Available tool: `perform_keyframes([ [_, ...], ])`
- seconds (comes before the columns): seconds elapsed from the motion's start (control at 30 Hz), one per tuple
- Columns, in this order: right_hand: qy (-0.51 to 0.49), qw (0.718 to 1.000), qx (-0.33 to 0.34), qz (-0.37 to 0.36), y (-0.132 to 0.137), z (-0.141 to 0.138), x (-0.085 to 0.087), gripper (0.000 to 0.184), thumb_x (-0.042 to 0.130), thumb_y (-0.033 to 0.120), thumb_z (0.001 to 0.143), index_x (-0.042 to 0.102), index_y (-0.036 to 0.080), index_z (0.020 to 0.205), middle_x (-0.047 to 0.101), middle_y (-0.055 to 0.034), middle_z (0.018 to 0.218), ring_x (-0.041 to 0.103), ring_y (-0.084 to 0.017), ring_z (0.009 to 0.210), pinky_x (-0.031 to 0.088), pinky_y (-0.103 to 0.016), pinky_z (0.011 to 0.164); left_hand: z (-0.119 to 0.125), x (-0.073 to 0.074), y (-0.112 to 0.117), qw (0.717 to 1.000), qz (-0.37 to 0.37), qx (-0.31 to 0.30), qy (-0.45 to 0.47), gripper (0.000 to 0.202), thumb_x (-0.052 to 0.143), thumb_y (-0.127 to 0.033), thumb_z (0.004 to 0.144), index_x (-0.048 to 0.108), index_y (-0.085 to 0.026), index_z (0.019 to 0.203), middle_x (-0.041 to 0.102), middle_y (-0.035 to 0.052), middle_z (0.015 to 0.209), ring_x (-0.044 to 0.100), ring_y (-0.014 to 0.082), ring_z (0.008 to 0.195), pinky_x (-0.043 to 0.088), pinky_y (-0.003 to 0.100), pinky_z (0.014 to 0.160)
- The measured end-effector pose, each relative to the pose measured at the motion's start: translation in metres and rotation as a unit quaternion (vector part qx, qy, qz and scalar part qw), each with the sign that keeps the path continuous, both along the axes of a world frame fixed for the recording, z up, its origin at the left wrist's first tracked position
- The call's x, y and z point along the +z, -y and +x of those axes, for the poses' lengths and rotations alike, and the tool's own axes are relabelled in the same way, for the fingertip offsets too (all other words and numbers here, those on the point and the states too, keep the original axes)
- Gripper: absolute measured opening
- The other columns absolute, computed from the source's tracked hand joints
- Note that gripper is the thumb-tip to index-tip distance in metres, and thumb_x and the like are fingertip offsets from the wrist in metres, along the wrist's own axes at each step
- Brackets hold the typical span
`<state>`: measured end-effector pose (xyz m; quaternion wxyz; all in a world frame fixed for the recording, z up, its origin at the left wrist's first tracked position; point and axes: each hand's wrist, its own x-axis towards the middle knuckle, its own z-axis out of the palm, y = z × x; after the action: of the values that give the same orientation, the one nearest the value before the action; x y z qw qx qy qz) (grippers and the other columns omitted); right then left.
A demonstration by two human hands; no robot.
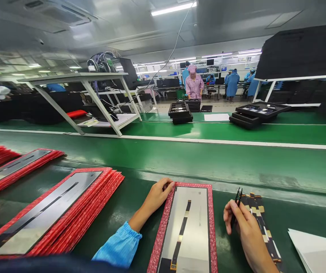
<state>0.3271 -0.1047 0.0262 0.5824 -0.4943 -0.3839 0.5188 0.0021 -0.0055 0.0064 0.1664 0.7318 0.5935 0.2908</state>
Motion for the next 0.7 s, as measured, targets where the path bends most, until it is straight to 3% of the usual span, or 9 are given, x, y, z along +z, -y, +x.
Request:
perform_keyframes([
  [0.37, 0.011, 0.999, 0.036, -0.024, 0.0, -0.0017, -0.0018, 0.037, 0.066, 0.06, 0.072, 0.062, 0.023, 0.074, 0.058, 0.0031, 0.045, 0.048, -0.016, 0.031, 0.042, -0.025, 0.032, -0.0004, 0.0026, 0.0002, 0.998, -0.06, 0.006, -0.028, 0.028, 0.04, -0.055, 0.094, 0.06, -0.035, 0.09, 0.073, -0.0008, 0.088, 0.068, 0.0201, 0.078, 0.052, 0.034, 0.074],
  [0.7, 0.039, 0.994, 0.094, -0.044, 0.0052, 0.0026, -0.0075, 0.036, 0.061, 0.058, 0.079, 0.065, 0.021, 0.079, 0.056, 0.0049, 0.046, 0.048, -0.014, 0.032, 0.039, -0.022, 0.034, -0.0023, -0.0035, -0.0016, 0.999, -0.037, -0.001, -0.007, 0.028, 0.042, -0.054, 0.095, 0.062, -0.034, 0.09, 0.072, -0.0032, 0.083, 0.067, 0.0179, 0.073, 0.05, 0.03, 0.069],
])
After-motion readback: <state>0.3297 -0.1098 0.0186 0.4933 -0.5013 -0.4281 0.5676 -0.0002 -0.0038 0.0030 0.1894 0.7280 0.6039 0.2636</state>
